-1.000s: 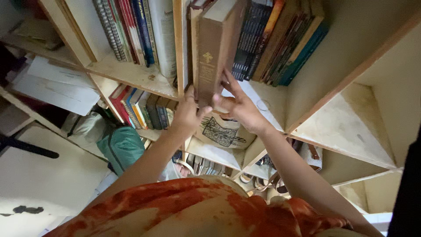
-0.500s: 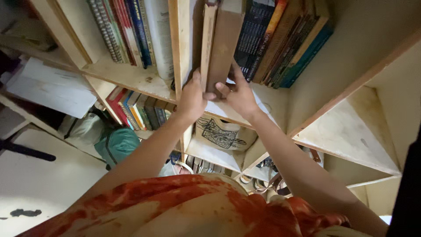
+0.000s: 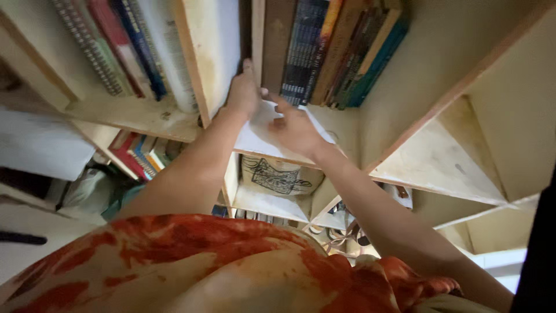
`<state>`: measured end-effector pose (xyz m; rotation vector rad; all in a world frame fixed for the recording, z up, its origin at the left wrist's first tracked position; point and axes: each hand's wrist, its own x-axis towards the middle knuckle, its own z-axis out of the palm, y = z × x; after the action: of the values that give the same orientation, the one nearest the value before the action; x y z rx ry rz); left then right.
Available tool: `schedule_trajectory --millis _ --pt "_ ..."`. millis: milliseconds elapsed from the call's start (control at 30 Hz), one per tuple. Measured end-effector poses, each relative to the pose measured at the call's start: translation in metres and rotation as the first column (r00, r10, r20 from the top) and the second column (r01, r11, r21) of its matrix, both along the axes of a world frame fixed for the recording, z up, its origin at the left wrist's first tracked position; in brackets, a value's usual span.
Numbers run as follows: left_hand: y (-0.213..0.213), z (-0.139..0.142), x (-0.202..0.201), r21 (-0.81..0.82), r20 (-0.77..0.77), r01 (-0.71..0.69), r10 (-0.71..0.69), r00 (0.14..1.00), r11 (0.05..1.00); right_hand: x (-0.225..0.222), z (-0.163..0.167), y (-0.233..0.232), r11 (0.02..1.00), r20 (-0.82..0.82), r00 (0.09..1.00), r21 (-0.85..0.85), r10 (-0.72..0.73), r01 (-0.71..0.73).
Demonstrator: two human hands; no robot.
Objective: The person picks up books one at a time from a pile on a nearby chair and places them upright into the cubbies of a wooden cube shelf, arranging them alongside books already on the shelf. They continue transferring and aligning books across several cubbies throughout the clip.
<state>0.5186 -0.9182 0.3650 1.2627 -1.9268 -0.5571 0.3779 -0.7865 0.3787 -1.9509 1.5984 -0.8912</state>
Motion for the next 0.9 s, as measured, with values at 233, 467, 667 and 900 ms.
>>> schedule_trajectory --millis 233,467,667,900 --pt "-0.001 0.004 -0.005 0.080 0.061 0.000 -0.004 0.998 0.997 -0.011 -0.011 0.015 0.986 -0.196 0.979 -0.168 -0.051 0.017" --pt "-0.010 0.045 -0.029 -0.447 -0.189 0.068 -0.168 0.967 0.892 -0.008 -0.039 0.020 0.920 -0.158 0.983 -0.391 -0.096 0.027" --pt "-0.024 0.041 -0.056 -0.448 -0.184 0.000 -0.092 0.979 0.894 -0.003 -0.040 0.026 0.916 -0.112 0.989 -0.397 -0.101 0.048" --pt "0.033 0.028 -0.064 -0.269 0.019 -0.128 0.139 0.990 0.955 0.005 -0.040 0.041 0.902 -0.098 0.975 -0.407 -0.199 0.143"
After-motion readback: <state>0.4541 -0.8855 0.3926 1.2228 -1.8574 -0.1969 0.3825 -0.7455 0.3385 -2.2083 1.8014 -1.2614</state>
